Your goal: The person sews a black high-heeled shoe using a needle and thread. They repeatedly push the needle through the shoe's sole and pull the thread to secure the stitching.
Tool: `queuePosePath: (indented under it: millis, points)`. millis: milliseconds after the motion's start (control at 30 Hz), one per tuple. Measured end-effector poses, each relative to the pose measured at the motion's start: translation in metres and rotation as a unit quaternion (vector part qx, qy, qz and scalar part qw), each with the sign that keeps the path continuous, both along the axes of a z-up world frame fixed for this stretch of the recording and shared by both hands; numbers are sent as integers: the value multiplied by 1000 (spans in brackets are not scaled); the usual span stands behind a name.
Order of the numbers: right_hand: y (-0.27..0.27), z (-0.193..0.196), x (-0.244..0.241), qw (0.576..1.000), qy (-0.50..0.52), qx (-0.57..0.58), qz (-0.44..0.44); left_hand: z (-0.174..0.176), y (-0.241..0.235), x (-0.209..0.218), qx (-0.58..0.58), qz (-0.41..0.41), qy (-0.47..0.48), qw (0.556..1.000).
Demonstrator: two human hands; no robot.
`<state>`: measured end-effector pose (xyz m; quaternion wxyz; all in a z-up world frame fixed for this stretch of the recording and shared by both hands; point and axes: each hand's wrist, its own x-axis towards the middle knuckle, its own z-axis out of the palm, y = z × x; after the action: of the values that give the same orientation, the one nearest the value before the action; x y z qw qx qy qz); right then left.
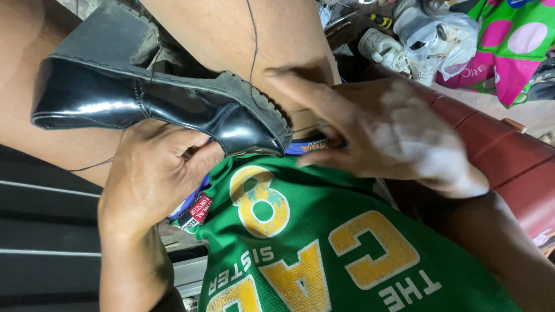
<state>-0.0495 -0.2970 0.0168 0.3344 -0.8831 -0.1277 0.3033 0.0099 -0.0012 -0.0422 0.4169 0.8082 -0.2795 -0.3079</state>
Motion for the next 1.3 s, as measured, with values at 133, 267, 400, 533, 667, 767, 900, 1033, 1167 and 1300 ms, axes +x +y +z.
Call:
queuePosePath:
  millis: [133,267,400,533,667,767,900,1033,1167,1300]
  points:
    - [-25,10,-3,990,-81,-78,80,-9,0,-7,-13,16,-54,998]
    - [-13,6,15,983,-178,53,3,-12,1,-13,-23,45,-66,997]
    - [15,0,34,978,-203,27,39,-8,0,-15,-14,58,-64,996]
    - [15,0,40,981,-183,-2,62,-3,-3,-11,-27,41,-73,996]
    - [-7,3,37,991,-114,45,50,3,-8,-7,-22,47,-75,996]
    - [-17,-1,36,973,-8,217,77,19,-12,-10,13,60,-103,993]
    - [-14,-1,25,968,84,223,-75,47,-13,-22,59,106,-127,984]
    - [-7,-10,13,921,54,342,-177,43,-15,-43,-163,336,138,917]
    - [10,-14,1,817,86,486,-300,35,-2,-58,-147,414,234,867]
    - [12,-20,-9,734,159,558,-354,29,-9,-44,-44,252,27,966]
